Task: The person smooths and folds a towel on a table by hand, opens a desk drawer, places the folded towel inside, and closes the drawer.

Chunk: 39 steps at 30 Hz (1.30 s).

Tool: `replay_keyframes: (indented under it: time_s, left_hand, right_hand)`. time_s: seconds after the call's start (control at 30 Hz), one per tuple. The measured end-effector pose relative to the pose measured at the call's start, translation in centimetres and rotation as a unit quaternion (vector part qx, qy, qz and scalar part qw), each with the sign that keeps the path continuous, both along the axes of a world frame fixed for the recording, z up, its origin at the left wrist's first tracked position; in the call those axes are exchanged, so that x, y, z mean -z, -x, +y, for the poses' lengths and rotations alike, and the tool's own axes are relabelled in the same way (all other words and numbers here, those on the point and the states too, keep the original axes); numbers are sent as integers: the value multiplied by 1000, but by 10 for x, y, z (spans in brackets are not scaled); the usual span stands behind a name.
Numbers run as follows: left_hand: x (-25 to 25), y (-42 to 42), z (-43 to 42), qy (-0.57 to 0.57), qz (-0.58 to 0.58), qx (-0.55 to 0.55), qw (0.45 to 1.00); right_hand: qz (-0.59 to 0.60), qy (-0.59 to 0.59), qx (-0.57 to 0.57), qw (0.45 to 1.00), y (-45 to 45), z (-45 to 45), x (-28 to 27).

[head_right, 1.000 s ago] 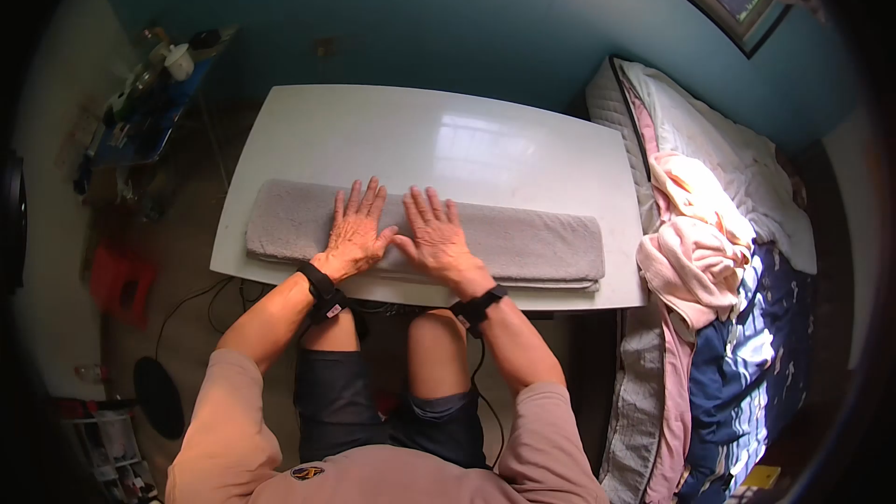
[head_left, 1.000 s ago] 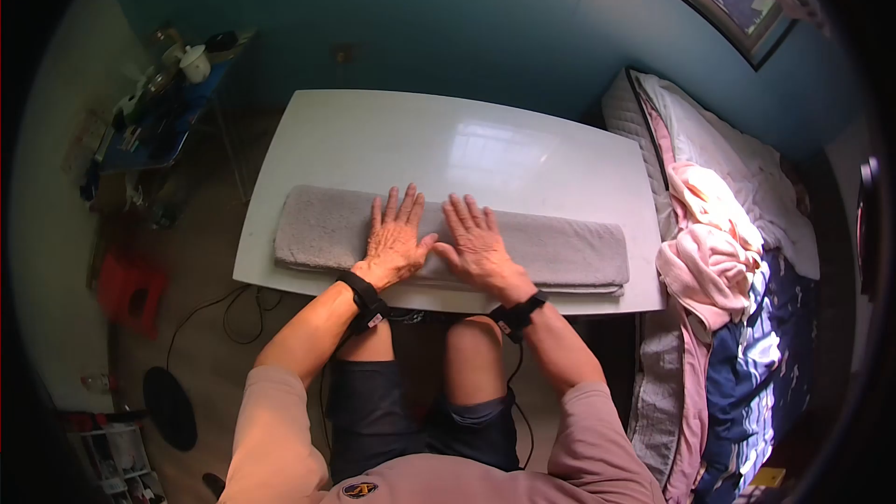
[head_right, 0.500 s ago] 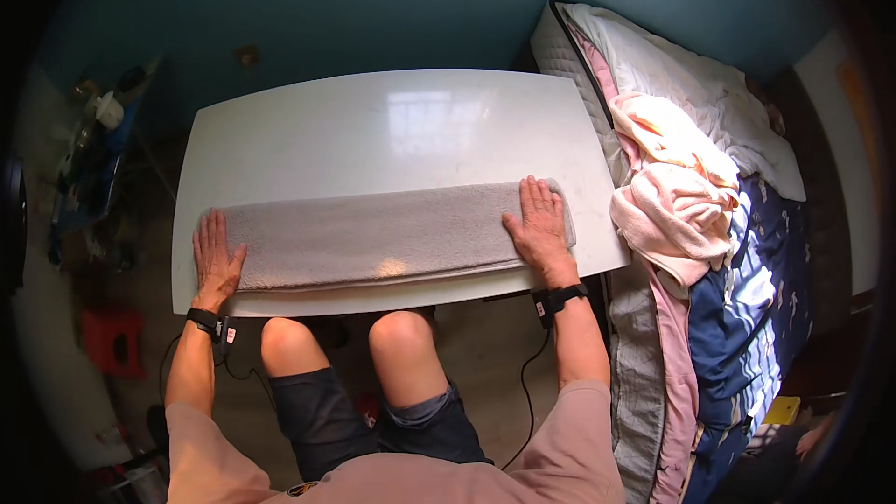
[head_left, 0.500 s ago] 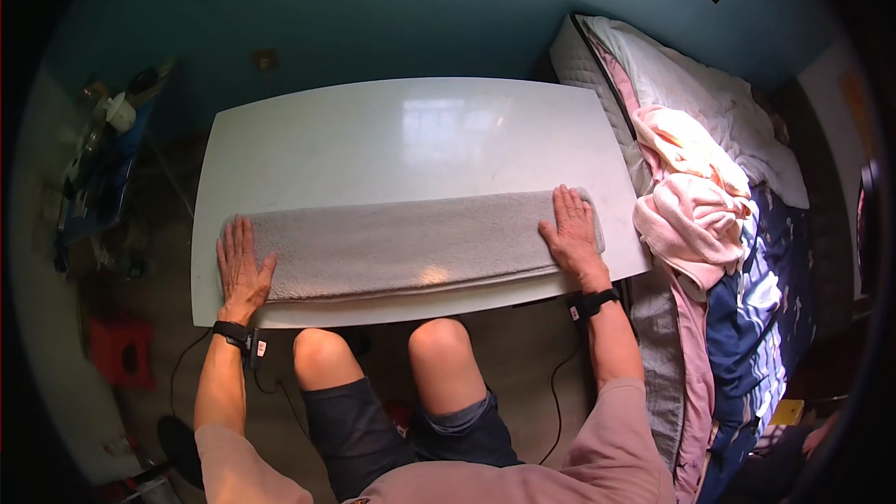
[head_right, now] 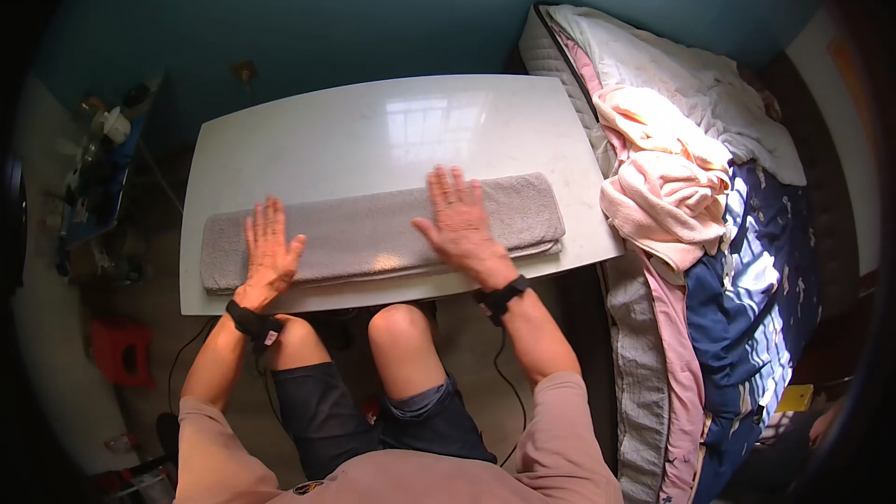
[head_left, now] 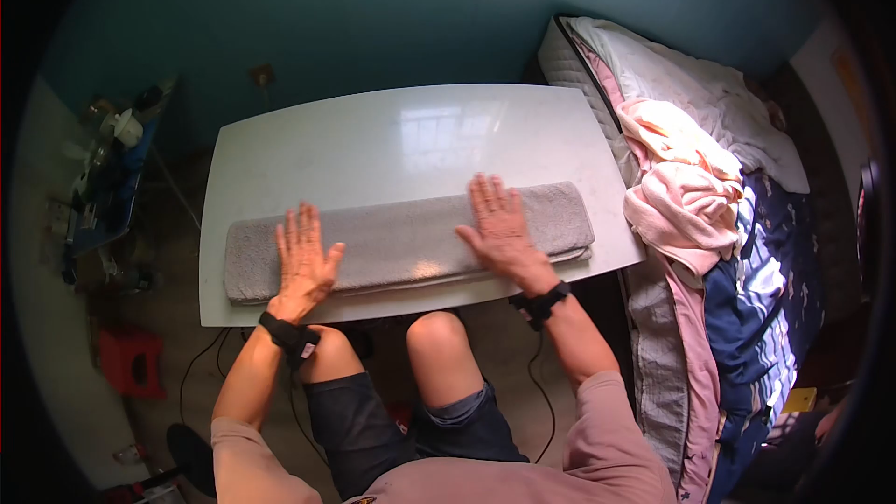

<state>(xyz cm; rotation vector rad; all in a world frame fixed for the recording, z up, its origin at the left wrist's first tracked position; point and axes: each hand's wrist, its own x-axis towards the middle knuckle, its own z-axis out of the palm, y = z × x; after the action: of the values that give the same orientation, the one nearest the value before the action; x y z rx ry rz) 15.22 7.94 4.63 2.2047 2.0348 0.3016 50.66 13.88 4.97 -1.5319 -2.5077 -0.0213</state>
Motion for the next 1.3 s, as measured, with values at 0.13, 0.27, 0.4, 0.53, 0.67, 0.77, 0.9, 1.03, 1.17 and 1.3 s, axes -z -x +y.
replay_keyframes:
  time_s: [0.13, 0.27, 0.4, 0.53, 0.67, 0.77, 0.9, 1.03, 1.17, 1.3]
  left_hand:
    - [18, -77, 23, 13, 31, 75, 997]
    - [21, -61, 21, 52, -4, 77, 996]
    - [26, -3, 5, 43, 27, 30, 998]
    - [24, 67, -15, 34, 51, -17, 998]
    - [30, 119, -30, 26, 69, -63, 995]
    - [37, 139, -36, 22, 84, -92, 992]
    - [37, 139, -35, 15, 74, -122, 990]
    - [16, 114, -31, 32, 70, -134, 988]
    - [0, 28, -14, 4, 19, -24, 1000]
    - [7, -58, 4, 12, -3, 65, 998]
  right_hand:
    - [90, 7, -119, 989, 95, -1, 26]
    - [88, 17, -131, 987, 91, -1, 49]
    - [42, 52, -62, 996, 35, 1, 38]
    - [10, 57, 38, 998, -43, 2, 23]
    - [-12, 56, 95, 994, -115, 4, 27]
    - [15, 87, 179, 980, -144, 3, 33]
    - [49, 94, 207, 973, -151, 3, 38]
    - [-13, 110, 243, 964, -131, 1, 23]
    - [-18, -2, 94, 995, -40, -7, 10]
    - [92, -20, -99, 991, 76, -8, 22]
